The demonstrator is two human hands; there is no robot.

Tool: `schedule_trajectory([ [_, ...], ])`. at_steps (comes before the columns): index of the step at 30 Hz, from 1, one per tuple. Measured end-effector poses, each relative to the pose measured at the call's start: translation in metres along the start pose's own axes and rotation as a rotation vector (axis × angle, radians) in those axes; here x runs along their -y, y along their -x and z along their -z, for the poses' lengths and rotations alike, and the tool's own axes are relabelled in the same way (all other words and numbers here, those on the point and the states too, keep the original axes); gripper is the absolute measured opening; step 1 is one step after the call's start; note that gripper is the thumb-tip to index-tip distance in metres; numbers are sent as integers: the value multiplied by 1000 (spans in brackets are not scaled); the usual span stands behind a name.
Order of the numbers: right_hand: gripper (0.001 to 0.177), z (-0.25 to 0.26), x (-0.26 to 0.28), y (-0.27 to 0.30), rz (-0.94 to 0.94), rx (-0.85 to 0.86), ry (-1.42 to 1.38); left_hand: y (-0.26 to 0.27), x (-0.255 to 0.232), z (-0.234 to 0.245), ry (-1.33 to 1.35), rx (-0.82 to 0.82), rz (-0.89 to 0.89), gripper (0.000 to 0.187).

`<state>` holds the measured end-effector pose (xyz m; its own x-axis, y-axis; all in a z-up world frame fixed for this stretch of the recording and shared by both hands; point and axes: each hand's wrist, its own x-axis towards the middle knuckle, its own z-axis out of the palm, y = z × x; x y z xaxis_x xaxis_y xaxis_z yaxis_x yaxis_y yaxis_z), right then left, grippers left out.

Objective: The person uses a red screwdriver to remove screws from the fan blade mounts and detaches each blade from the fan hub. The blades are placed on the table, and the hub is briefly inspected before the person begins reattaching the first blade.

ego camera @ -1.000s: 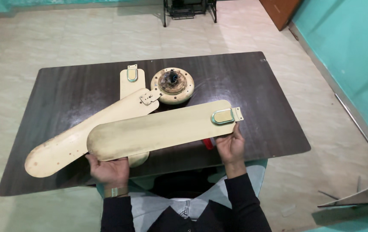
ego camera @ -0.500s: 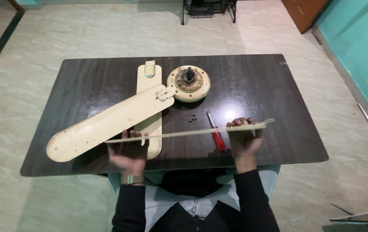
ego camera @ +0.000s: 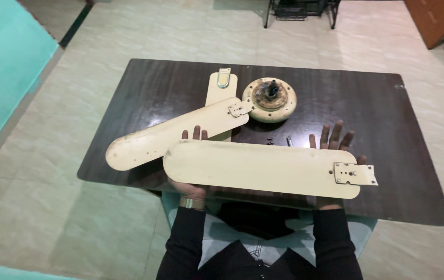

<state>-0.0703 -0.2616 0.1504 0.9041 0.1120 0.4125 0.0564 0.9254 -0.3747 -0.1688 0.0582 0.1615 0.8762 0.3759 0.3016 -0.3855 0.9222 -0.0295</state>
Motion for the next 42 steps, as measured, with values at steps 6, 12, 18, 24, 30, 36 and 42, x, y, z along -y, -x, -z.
schedule_trajectory([
  [6, 61, -6, -11, -3, -23, -4, -41, -1, -6, 6, -263, 34, -49, 81],
  [12, 63, -6, -10, -1, 21, -41, -154, 1, -8, 3, -401, -30, -26, 80],
  [18, 65, -2, -11, -9, 37, 38, -290, 4, -6, -5, 169, -25, 52, 81],
  [24, 45, 37, -2, 6, 57, -167, -380, 5, -9, -8, -646, -90, 2, 76],
  [30, 43, 107, 23, 10, 38, -525, -522, 19, -19, 37, -800, -49, 2, 54],
  [36, 49, 110, 19, 6, -29, -327, -119, 49, 19, 113, -852, -96, 21, 50],
  [42, 34, 55, 13, -5, -3, -475, 366, 92, 85, 77, -1640, 70, 351, 28],
])
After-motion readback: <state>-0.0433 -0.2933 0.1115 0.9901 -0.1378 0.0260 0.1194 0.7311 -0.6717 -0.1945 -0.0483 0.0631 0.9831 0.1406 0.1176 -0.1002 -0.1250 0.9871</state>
